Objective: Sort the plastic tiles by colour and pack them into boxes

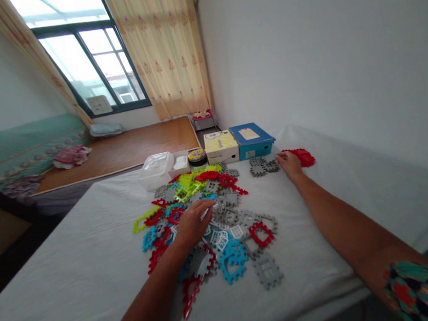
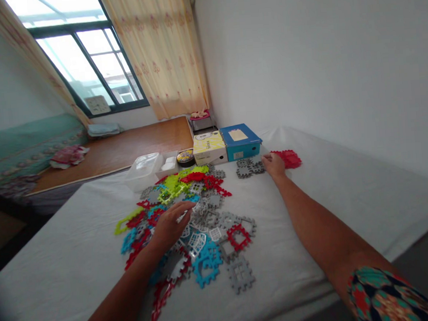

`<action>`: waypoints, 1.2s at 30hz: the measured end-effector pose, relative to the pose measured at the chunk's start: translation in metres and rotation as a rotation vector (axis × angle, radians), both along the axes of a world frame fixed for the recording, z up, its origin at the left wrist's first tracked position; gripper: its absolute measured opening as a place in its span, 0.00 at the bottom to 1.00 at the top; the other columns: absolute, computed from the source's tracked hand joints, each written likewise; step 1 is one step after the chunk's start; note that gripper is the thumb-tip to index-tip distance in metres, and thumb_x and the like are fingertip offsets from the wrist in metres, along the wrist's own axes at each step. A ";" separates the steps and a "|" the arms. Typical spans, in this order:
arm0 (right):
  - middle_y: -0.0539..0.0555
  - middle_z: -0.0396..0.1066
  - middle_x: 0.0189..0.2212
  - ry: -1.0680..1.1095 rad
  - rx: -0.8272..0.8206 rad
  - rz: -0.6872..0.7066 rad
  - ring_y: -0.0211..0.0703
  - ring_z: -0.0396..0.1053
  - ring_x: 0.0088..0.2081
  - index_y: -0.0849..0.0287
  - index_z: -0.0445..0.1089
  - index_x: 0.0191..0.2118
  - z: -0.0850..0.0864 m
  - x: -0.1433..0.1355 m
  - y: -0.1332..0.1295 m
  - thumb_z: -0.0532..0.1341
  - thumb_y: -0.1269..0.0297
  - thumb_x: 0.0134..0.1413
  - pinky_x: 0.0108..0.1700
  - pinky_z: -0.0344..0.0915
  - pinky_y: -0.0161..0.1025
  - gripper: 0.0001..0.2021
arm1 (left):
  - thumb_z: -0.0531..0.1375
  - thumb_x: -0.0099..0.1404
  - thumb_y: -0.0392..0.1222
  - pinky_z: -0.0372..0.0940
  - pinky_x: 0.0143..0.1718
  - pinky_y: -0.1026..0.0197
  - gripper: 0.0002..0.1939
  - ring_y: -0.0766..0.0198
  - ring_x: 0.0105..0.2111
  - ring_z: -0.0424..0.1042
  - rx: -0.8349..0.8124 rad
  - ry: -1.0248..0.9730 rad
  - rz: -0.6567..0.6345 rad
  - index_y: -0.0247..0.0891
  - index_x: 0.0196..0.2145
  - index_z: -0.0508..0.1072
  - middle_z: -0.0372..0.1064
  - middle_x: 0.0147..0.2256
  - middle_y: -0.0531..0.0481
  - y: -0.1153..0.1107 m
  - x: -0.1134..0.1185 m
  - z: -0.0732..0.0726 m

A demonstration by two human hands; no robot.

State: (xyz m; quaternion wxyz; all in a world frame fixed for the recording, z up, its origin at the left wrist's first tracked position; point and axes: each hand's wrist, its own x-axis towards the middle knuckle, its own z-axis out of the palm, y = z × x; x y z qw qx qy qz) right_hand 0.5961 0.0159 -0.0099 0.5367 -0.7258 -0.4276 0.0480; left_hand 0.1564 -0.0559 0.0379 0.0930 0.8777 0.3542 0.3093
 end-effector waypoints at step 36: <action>0.57 0.74 0.46 -0.678 -0.037 1.006 0.49 0.69 0.48 0.58 0.72 0.48 0.029 -0.156 -0.053 0.67 0.66 0.45 0.51 0.63 0.44 0.20 | 0.54 0.70 0.45 0.63 0.54 0.54 0.14 0.58 0.51 0.69 0.058 0.442 0.013 0.45 0.50 0.73 0.72 0.51 0.49 -0.009 0.003 0.005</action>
